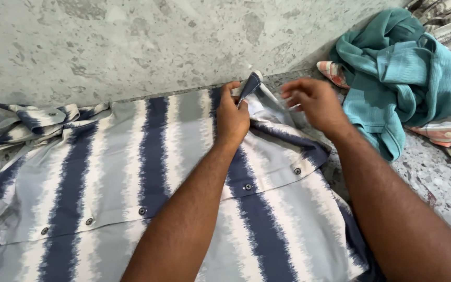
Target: Folding a patterned button-down shirt on a countertop.
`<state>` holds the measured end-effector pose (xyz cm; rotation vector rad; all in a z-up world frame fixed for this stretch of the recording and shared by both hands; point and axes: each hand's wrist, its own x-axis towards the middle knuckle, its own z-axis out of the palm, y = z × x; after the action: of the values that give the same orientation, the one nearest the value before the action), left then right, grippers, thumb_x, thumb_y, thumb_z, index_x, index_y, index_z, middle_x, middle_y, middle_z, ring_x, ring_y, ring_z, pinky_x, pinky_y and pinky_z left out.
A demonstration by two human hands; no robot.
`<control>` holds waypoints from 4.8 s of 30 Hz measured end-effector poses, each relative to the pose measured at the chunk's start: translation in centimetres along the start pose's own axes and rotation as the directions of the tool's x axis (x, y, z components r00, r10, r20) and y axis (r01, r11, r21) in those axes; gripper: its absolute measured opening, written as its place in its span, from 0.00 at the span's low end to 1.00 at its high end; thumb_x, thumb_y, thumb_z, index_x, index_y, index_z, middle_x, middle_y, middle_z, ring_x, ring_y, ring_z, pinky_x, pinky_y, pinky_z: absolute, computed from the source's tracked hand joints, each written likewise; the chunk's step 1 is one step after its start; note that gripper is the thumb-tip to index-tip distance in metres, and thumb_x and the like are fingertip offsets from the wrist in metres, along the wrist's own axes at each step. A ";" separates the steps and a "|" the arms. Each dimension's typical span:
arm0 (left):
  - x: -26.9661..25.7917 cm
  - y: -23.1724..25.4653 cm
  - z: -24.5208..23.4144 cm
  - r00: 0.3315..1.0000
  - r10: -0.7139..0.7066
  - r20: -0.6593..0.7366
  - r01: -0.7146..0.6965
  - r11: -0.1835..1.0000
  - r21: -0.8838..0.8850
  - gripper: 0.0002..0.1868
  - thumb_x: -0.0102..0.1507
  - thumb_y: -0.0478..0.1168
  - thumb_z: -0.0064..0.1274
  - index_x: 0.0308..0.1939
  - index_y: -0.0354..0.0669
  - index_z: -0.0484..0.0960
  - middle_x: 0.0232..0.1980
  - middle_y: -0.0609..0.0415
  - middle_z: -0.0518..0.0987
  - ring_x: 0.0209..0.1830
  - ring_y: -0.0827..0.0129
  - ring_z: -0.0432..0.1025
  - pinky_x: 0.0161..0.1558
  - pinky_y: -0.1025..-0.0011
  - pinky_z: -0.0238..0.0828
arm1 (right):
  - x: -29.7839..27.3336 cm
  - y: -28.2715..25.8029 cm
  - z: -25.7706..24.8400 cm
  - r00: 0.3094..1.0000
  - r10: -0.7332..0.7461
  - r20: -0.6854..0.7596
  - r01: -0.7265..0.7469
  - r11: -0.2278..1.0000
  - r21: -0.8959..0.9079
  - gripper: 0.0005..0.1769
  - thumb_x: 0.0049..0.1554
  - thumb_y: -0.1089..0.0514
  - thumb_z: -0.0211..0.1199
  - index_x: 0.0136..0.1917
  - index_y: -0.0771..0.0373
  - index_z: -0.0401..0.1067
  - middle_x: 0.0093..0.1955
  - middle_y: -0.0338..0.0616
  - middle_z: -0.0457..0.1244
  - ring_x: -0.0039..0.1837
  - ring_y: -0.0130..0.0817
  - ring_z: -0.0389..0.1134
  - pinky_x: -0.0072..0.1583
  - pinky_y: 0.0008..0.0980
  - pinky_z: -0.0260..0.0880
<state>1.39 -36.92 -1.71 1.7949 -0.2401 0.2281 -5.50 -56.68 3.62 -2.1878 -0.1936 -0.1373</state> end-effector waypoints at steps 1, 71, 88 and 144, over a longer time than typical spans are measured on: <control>-0.1 0.1 -0.1 1.000 0.000 -0.017 0.000 1.000 0.002 0.24 0.64 0.35 0.54 0.64 0.51 0.70 0.42 0.49 0.82 0.40 0.59 0.79 0.43 0.60 0.74 | 0.2 0.5 -0.1 0.992 0.063 -0.105 -0.065 0.998 -0.014 0.18 0.62 0.58 0.59 0.64 0.62 0.76 0.55 0.46 0.72 0.52 0.35 0.73 0.56 0.37 0.73; 4.3 -4.4 -1.6 0.949 0.021 0.314 0.150 0.848 -0.509 0.21 0.73 0.37 0.36 0.70 0.45 0.68 0.61 0.44 0.82 0.60 0.59 0.77 0.61 0.65 0.74 | 2.4 0.8 0.7 0.922 0.258 -0.289 -0.040 0.805 0.592 0.07 0.65 0.62 0.61 0.56 0.61 0.75 0.44 0.33 0.65 0.44 0.24 0.63 0.44 0.25 0.63; 2.5 0.4 -1.1 0.868 0.256 0.425 -0.494 0.529 0.691 0.32 0.62 0.48 0.58 0.69 0.50 0.70 0.75 0.49 0.65 0.77 0.56 0.54 0.69 0.48 0.49 | -0.2 1.0 -3.7 0.905 0.380 -0.192 -0.373 0.925 0.073 0.26 0.57 0.55 0.71 0.66 0.61 0.68 0.49 0.50 0.68 0.48 0.36 0.69 0.46 0.36 0.69; 3.4 11.4 6.2 0.457 0.110 0.883 -0.714 0.637 0.291 0.06 0.59 0.37 0.60 0.39 0.47 0.88 0.49 0.48 0.82 0.47 0.64 0.79 0.48 0.66 0.78 | -17.5 7.5 -7.9 0.945 -0.101 -0.310 -0.080 0.851 -0.520 0.36 0.56 0.67 0.59 0.77 0.63 0.57 0.77 0.62 0.54 0.76 0.61 0.53 0.72 0.53 0.52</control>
<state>1.55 -45.66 8.41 2.3986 -1.5203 -0.2215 -21.44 -68.99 -0.73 -2.6665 0.0303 -0.6236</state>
